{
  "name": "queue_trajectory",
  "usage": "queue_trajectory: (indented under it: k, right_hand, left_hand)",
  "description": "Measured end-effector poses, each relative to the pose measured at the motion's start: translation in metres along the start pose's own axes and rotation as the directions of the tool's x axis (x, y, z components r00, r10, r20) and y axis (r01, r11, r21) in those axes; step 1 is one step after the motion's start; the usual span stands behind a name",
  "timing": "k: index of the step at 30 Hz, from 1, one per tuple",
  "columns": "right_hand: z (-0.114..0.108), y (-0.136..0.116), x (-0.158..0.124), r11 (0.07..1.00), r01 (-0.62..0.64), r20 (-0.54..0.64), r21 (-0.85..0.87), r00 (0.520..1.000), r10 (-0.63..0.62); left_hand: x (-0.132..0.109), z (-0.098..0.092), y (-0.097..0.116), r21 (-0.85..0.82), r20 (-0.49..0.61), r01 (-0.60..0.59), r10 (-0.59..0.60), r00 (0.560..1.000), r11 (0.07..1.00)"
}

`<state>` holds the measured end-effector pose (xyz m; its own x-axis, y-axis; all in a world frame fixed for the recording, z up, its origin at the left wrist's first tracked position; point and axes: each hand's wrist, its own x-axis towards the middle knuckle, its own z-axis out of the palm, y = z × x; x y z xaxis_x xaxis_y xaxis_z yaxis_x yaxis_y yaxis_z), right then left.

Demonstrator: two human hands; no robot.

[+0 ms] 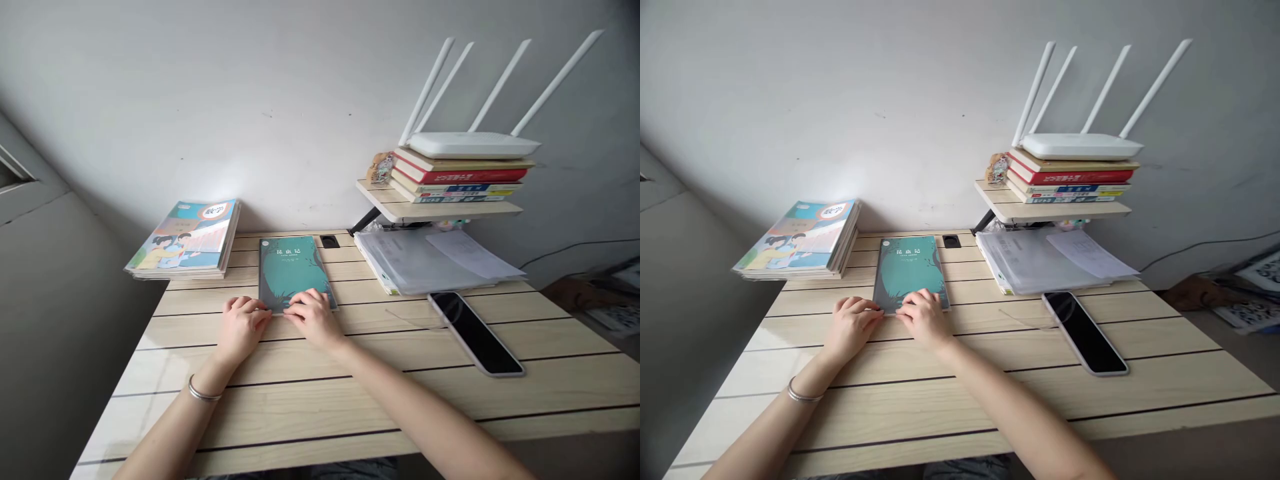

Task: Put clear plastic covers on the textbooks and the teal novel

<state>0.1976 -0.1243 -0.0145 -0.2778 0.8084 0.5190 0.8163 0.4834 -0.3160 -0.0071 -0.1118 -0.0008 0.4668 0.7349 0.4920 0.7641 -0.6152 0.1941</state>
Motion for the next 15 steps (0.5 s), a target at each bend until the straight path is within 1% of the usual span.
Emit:
queue_trajectory:
  k: [4, 8, 11, 13, 15]
  right_hand:
    - [-0.019, 0.035, -0.018, 0.999, -0.043, -0.058, 0.011, 0.997, 0.044]
    - [-0.039, 0.066, -0.035, 0.994, -0.108, -0.05, 0.025, 0.993, 0.109]
    - [-0.044, 0.078, -0.043, 0.976, -0.159, -0.047, 0.149, 0.985, 0.167]
    - [-0.043, 0.081, -0.046, 0.945, -0.203, -0.032, 0.255, 0.975, 0.218]
    - [-0.04, 0.083, -0.047, 0.911, -0.258, -0.009, 0.322, 0.961, 0.275]
  left_hand:
    - [-0.004, -0.005, -0.012, 0.002, -0.001, 0.004, -0.004, 1.0, 1.0]
    - [-0.007, -0.007, -0.023, -0.031, 0.025, 0.031, -0.031, 0.999, 0.999]
    - [-0.007, -0.005, -0.026, -0.061, 0.046, 0.06, -0.057, 0.997, 0.996]
    - [-0.007, -0.003, -0.026, -0.075, 0.062, 0.08, -0.075, 0.995, 0.994]
    - [-0.007, -0.002, -0.026, -0.094, 0.08, 0.107, -0.1, 0.992, 0.99]
